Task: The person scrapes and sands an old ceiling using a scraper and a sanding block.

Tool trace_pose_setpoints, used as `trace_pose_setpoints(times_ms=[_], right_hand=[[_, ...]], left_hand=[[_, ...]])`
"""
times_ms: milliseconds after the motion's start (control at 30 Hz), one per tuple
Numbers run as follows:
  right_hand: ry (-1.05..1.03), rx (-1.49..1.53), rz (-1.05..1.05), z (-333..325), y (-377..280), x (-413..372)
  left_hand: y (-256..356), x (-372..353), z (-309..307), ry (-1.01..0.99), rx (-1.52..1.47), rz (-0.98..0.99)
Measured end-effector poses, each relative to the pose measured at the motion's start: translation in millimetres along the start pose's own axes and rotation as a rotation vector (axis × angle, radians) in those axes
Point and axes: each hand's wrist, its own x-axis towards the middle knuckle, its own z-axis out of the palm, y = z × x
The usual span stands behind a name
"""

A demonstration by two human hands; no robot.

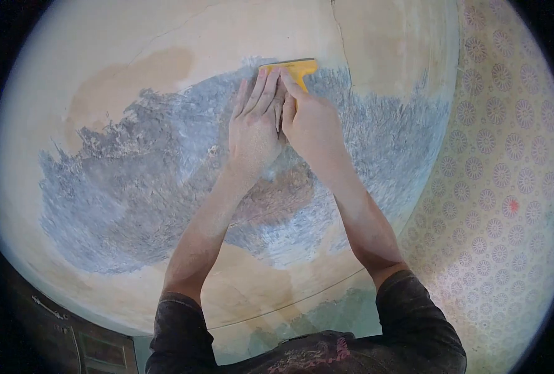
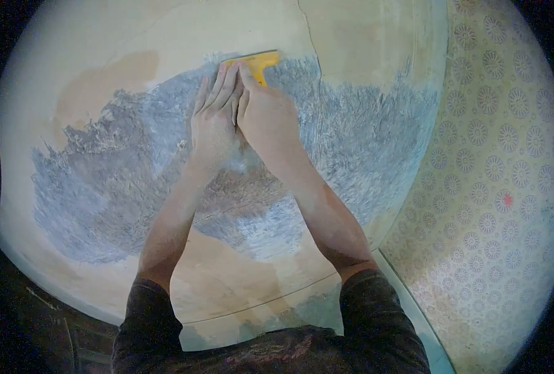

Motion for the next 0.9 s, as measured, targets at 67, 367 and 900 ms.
trace_pose_setpoints(times_ms=[67,367,900], right_hand=[[0.027,0.053,-0.030,-1.2,-0.6,8.4],[0.054,0.132,-0.016,-3.0,13.6,-2.9],[-0.496,0.325,0.372,-22.9,109.8,-271.5]], left_hand=[[-7.7,13.9,-0.8,0.012,0.038,0.017],[1.5,10.5,-1.3,-0.024,0.028,0.039],[125.4,-216.1,9.5,-0.748,-0.827,-0.615]])
